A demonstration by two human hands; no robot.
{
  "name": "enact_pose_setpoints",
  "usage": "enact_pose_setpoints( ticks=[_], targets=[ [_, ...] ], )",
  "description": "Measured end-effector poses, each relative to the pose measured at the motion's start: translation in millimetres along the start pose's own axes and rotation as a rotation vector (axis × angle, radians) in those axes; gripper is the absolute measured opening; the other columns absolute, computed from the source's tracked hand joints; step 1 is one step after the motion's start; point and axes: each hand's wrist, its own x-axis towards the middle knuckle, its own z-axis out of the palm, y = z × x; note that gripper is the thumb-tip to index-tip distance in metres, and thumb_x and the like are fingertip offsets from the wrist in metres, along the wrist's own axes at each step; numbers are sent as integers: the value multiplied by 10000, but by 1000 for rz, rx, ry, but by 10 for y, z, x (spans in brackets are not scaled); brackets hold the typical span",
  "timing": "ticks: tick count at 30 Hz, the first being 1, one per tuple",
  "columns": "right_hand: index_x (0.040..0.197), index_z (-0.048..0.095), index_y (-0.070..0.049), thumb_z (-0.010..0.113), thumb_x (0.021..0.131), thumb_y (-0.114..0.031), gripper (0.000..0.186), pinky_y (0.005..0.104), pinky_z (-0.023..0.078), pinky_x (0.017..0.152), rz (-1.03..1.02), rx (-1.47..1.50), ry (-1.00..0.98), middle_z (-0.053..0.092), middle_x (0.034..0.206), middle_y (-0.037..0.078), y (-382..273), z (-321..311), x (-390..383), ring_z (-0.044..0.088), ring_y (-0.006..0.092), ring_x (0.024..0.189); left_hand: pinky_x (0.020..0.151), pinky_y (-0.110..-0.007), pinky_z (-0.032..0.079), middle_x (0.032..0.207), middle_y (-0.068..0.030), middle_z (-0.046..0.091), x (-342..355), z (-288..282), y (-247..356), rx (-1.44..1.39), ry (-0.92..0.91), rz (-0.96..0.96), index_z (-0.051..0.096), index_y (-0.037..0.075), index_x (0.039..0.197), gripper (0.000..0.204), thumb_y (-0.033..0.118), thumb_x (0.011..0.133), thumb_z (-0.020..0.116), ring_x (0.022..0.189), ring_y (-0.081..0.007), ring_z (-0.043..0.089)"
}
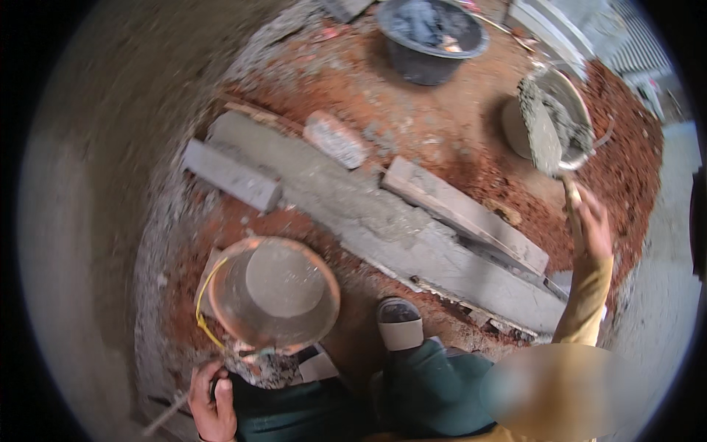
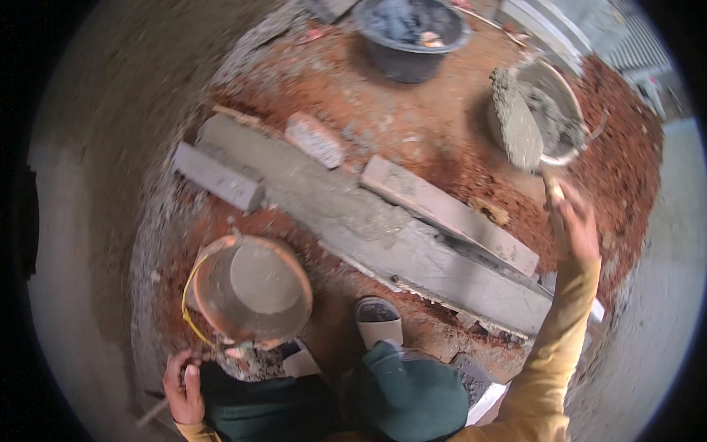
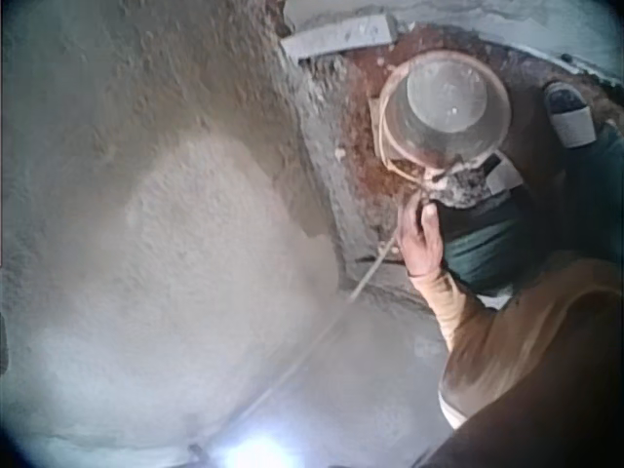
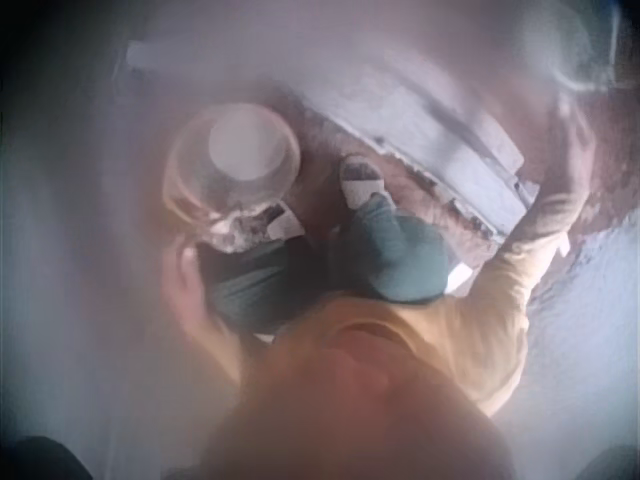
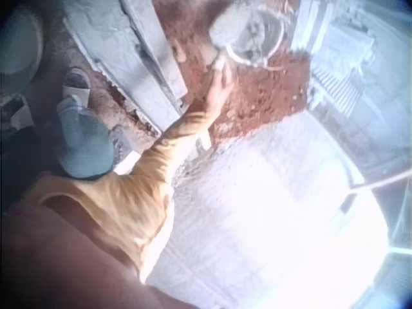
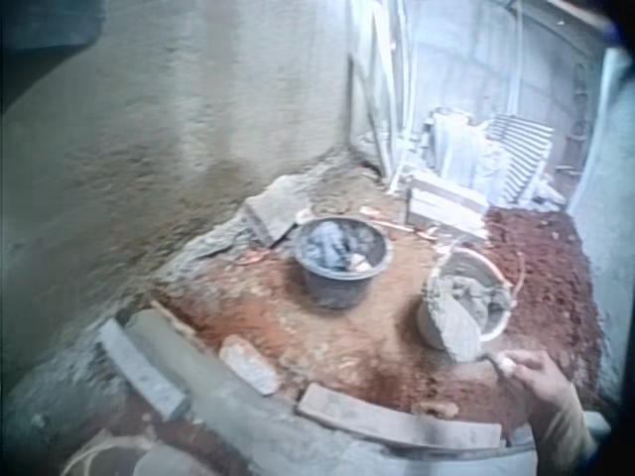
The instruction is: The person mixes cement in a bucket with a trowel, then scoops the mixture to apply it between concrete blocks on the floor. They spread the cement along the joints and place a block on top, pressing it into position.
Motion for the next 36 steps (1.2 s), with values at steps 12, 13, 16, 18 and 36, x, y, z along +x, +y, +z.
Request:
enact_pose_setpoints(
  ticks=[12, 13, 16, 18, 36],
  targets=[
    [1244, 579, -37, 632, 875, -237, 423, 310, 527, 663, 30, -25, -723, 640, 1070, 102, 144, 3043, -53, 623, 156, 769, 939, -402, 425, 1136, -187, 612, -357, -254, 170, 125, -21, 130, 601, 4, 1153, 389, 314, 922, 556, 1059, -334, 578],
    [1251, 575, -52, 609, 882, -254, 422, 353, 527, 697, -259, -245, -554, 636, 1074, 155, 164, 3321, 67, 638, 230, 786, 934, -405, 428, 1130, -188, 613, -370, -321, 149, 135, -16, 125, 603, 5, 1148, 390, 317, 919, 559, 1051, -336, 581],
    [1283, 562, -128, 582, 883, -300, 436, 429, 490, 816, -465, -802, -311, 637, 1046, 219, 212, 3867, 364, 630, 376, 937, 928, -414, 430, 1135, -200, 605, -448, -351, 159, 133, -5, 119, 604, 9, 1151, 392, 323, 924, 545, 1045, -360, 577],
    [1276, 567, -129, 567, 886, -302, 427, 430, 487, 834, -437, -831, -294, 644, 1038, 226, 247, 4006, 502, 624, 389, 946, 932, -421, 425, 1144, -207, 598, -444, -396, 117, 112, 13, 117, 599, 9, 1162, 397, 324, 929, 536, 1052, -374, 568],
    [1230, 607, -95, 541, 913, -342, 407, 376, 538, 685, 32, -458, -782, 660, 885, 151, 112, 3827, 837, 644, 196, 621, 951, -436, 410, 1163, -202, 593, -432, -491, -25, 66, -44, -129, 581, 2, 1167, 456, 395, 950, 499, 1092, -370, 554]
  ],
)
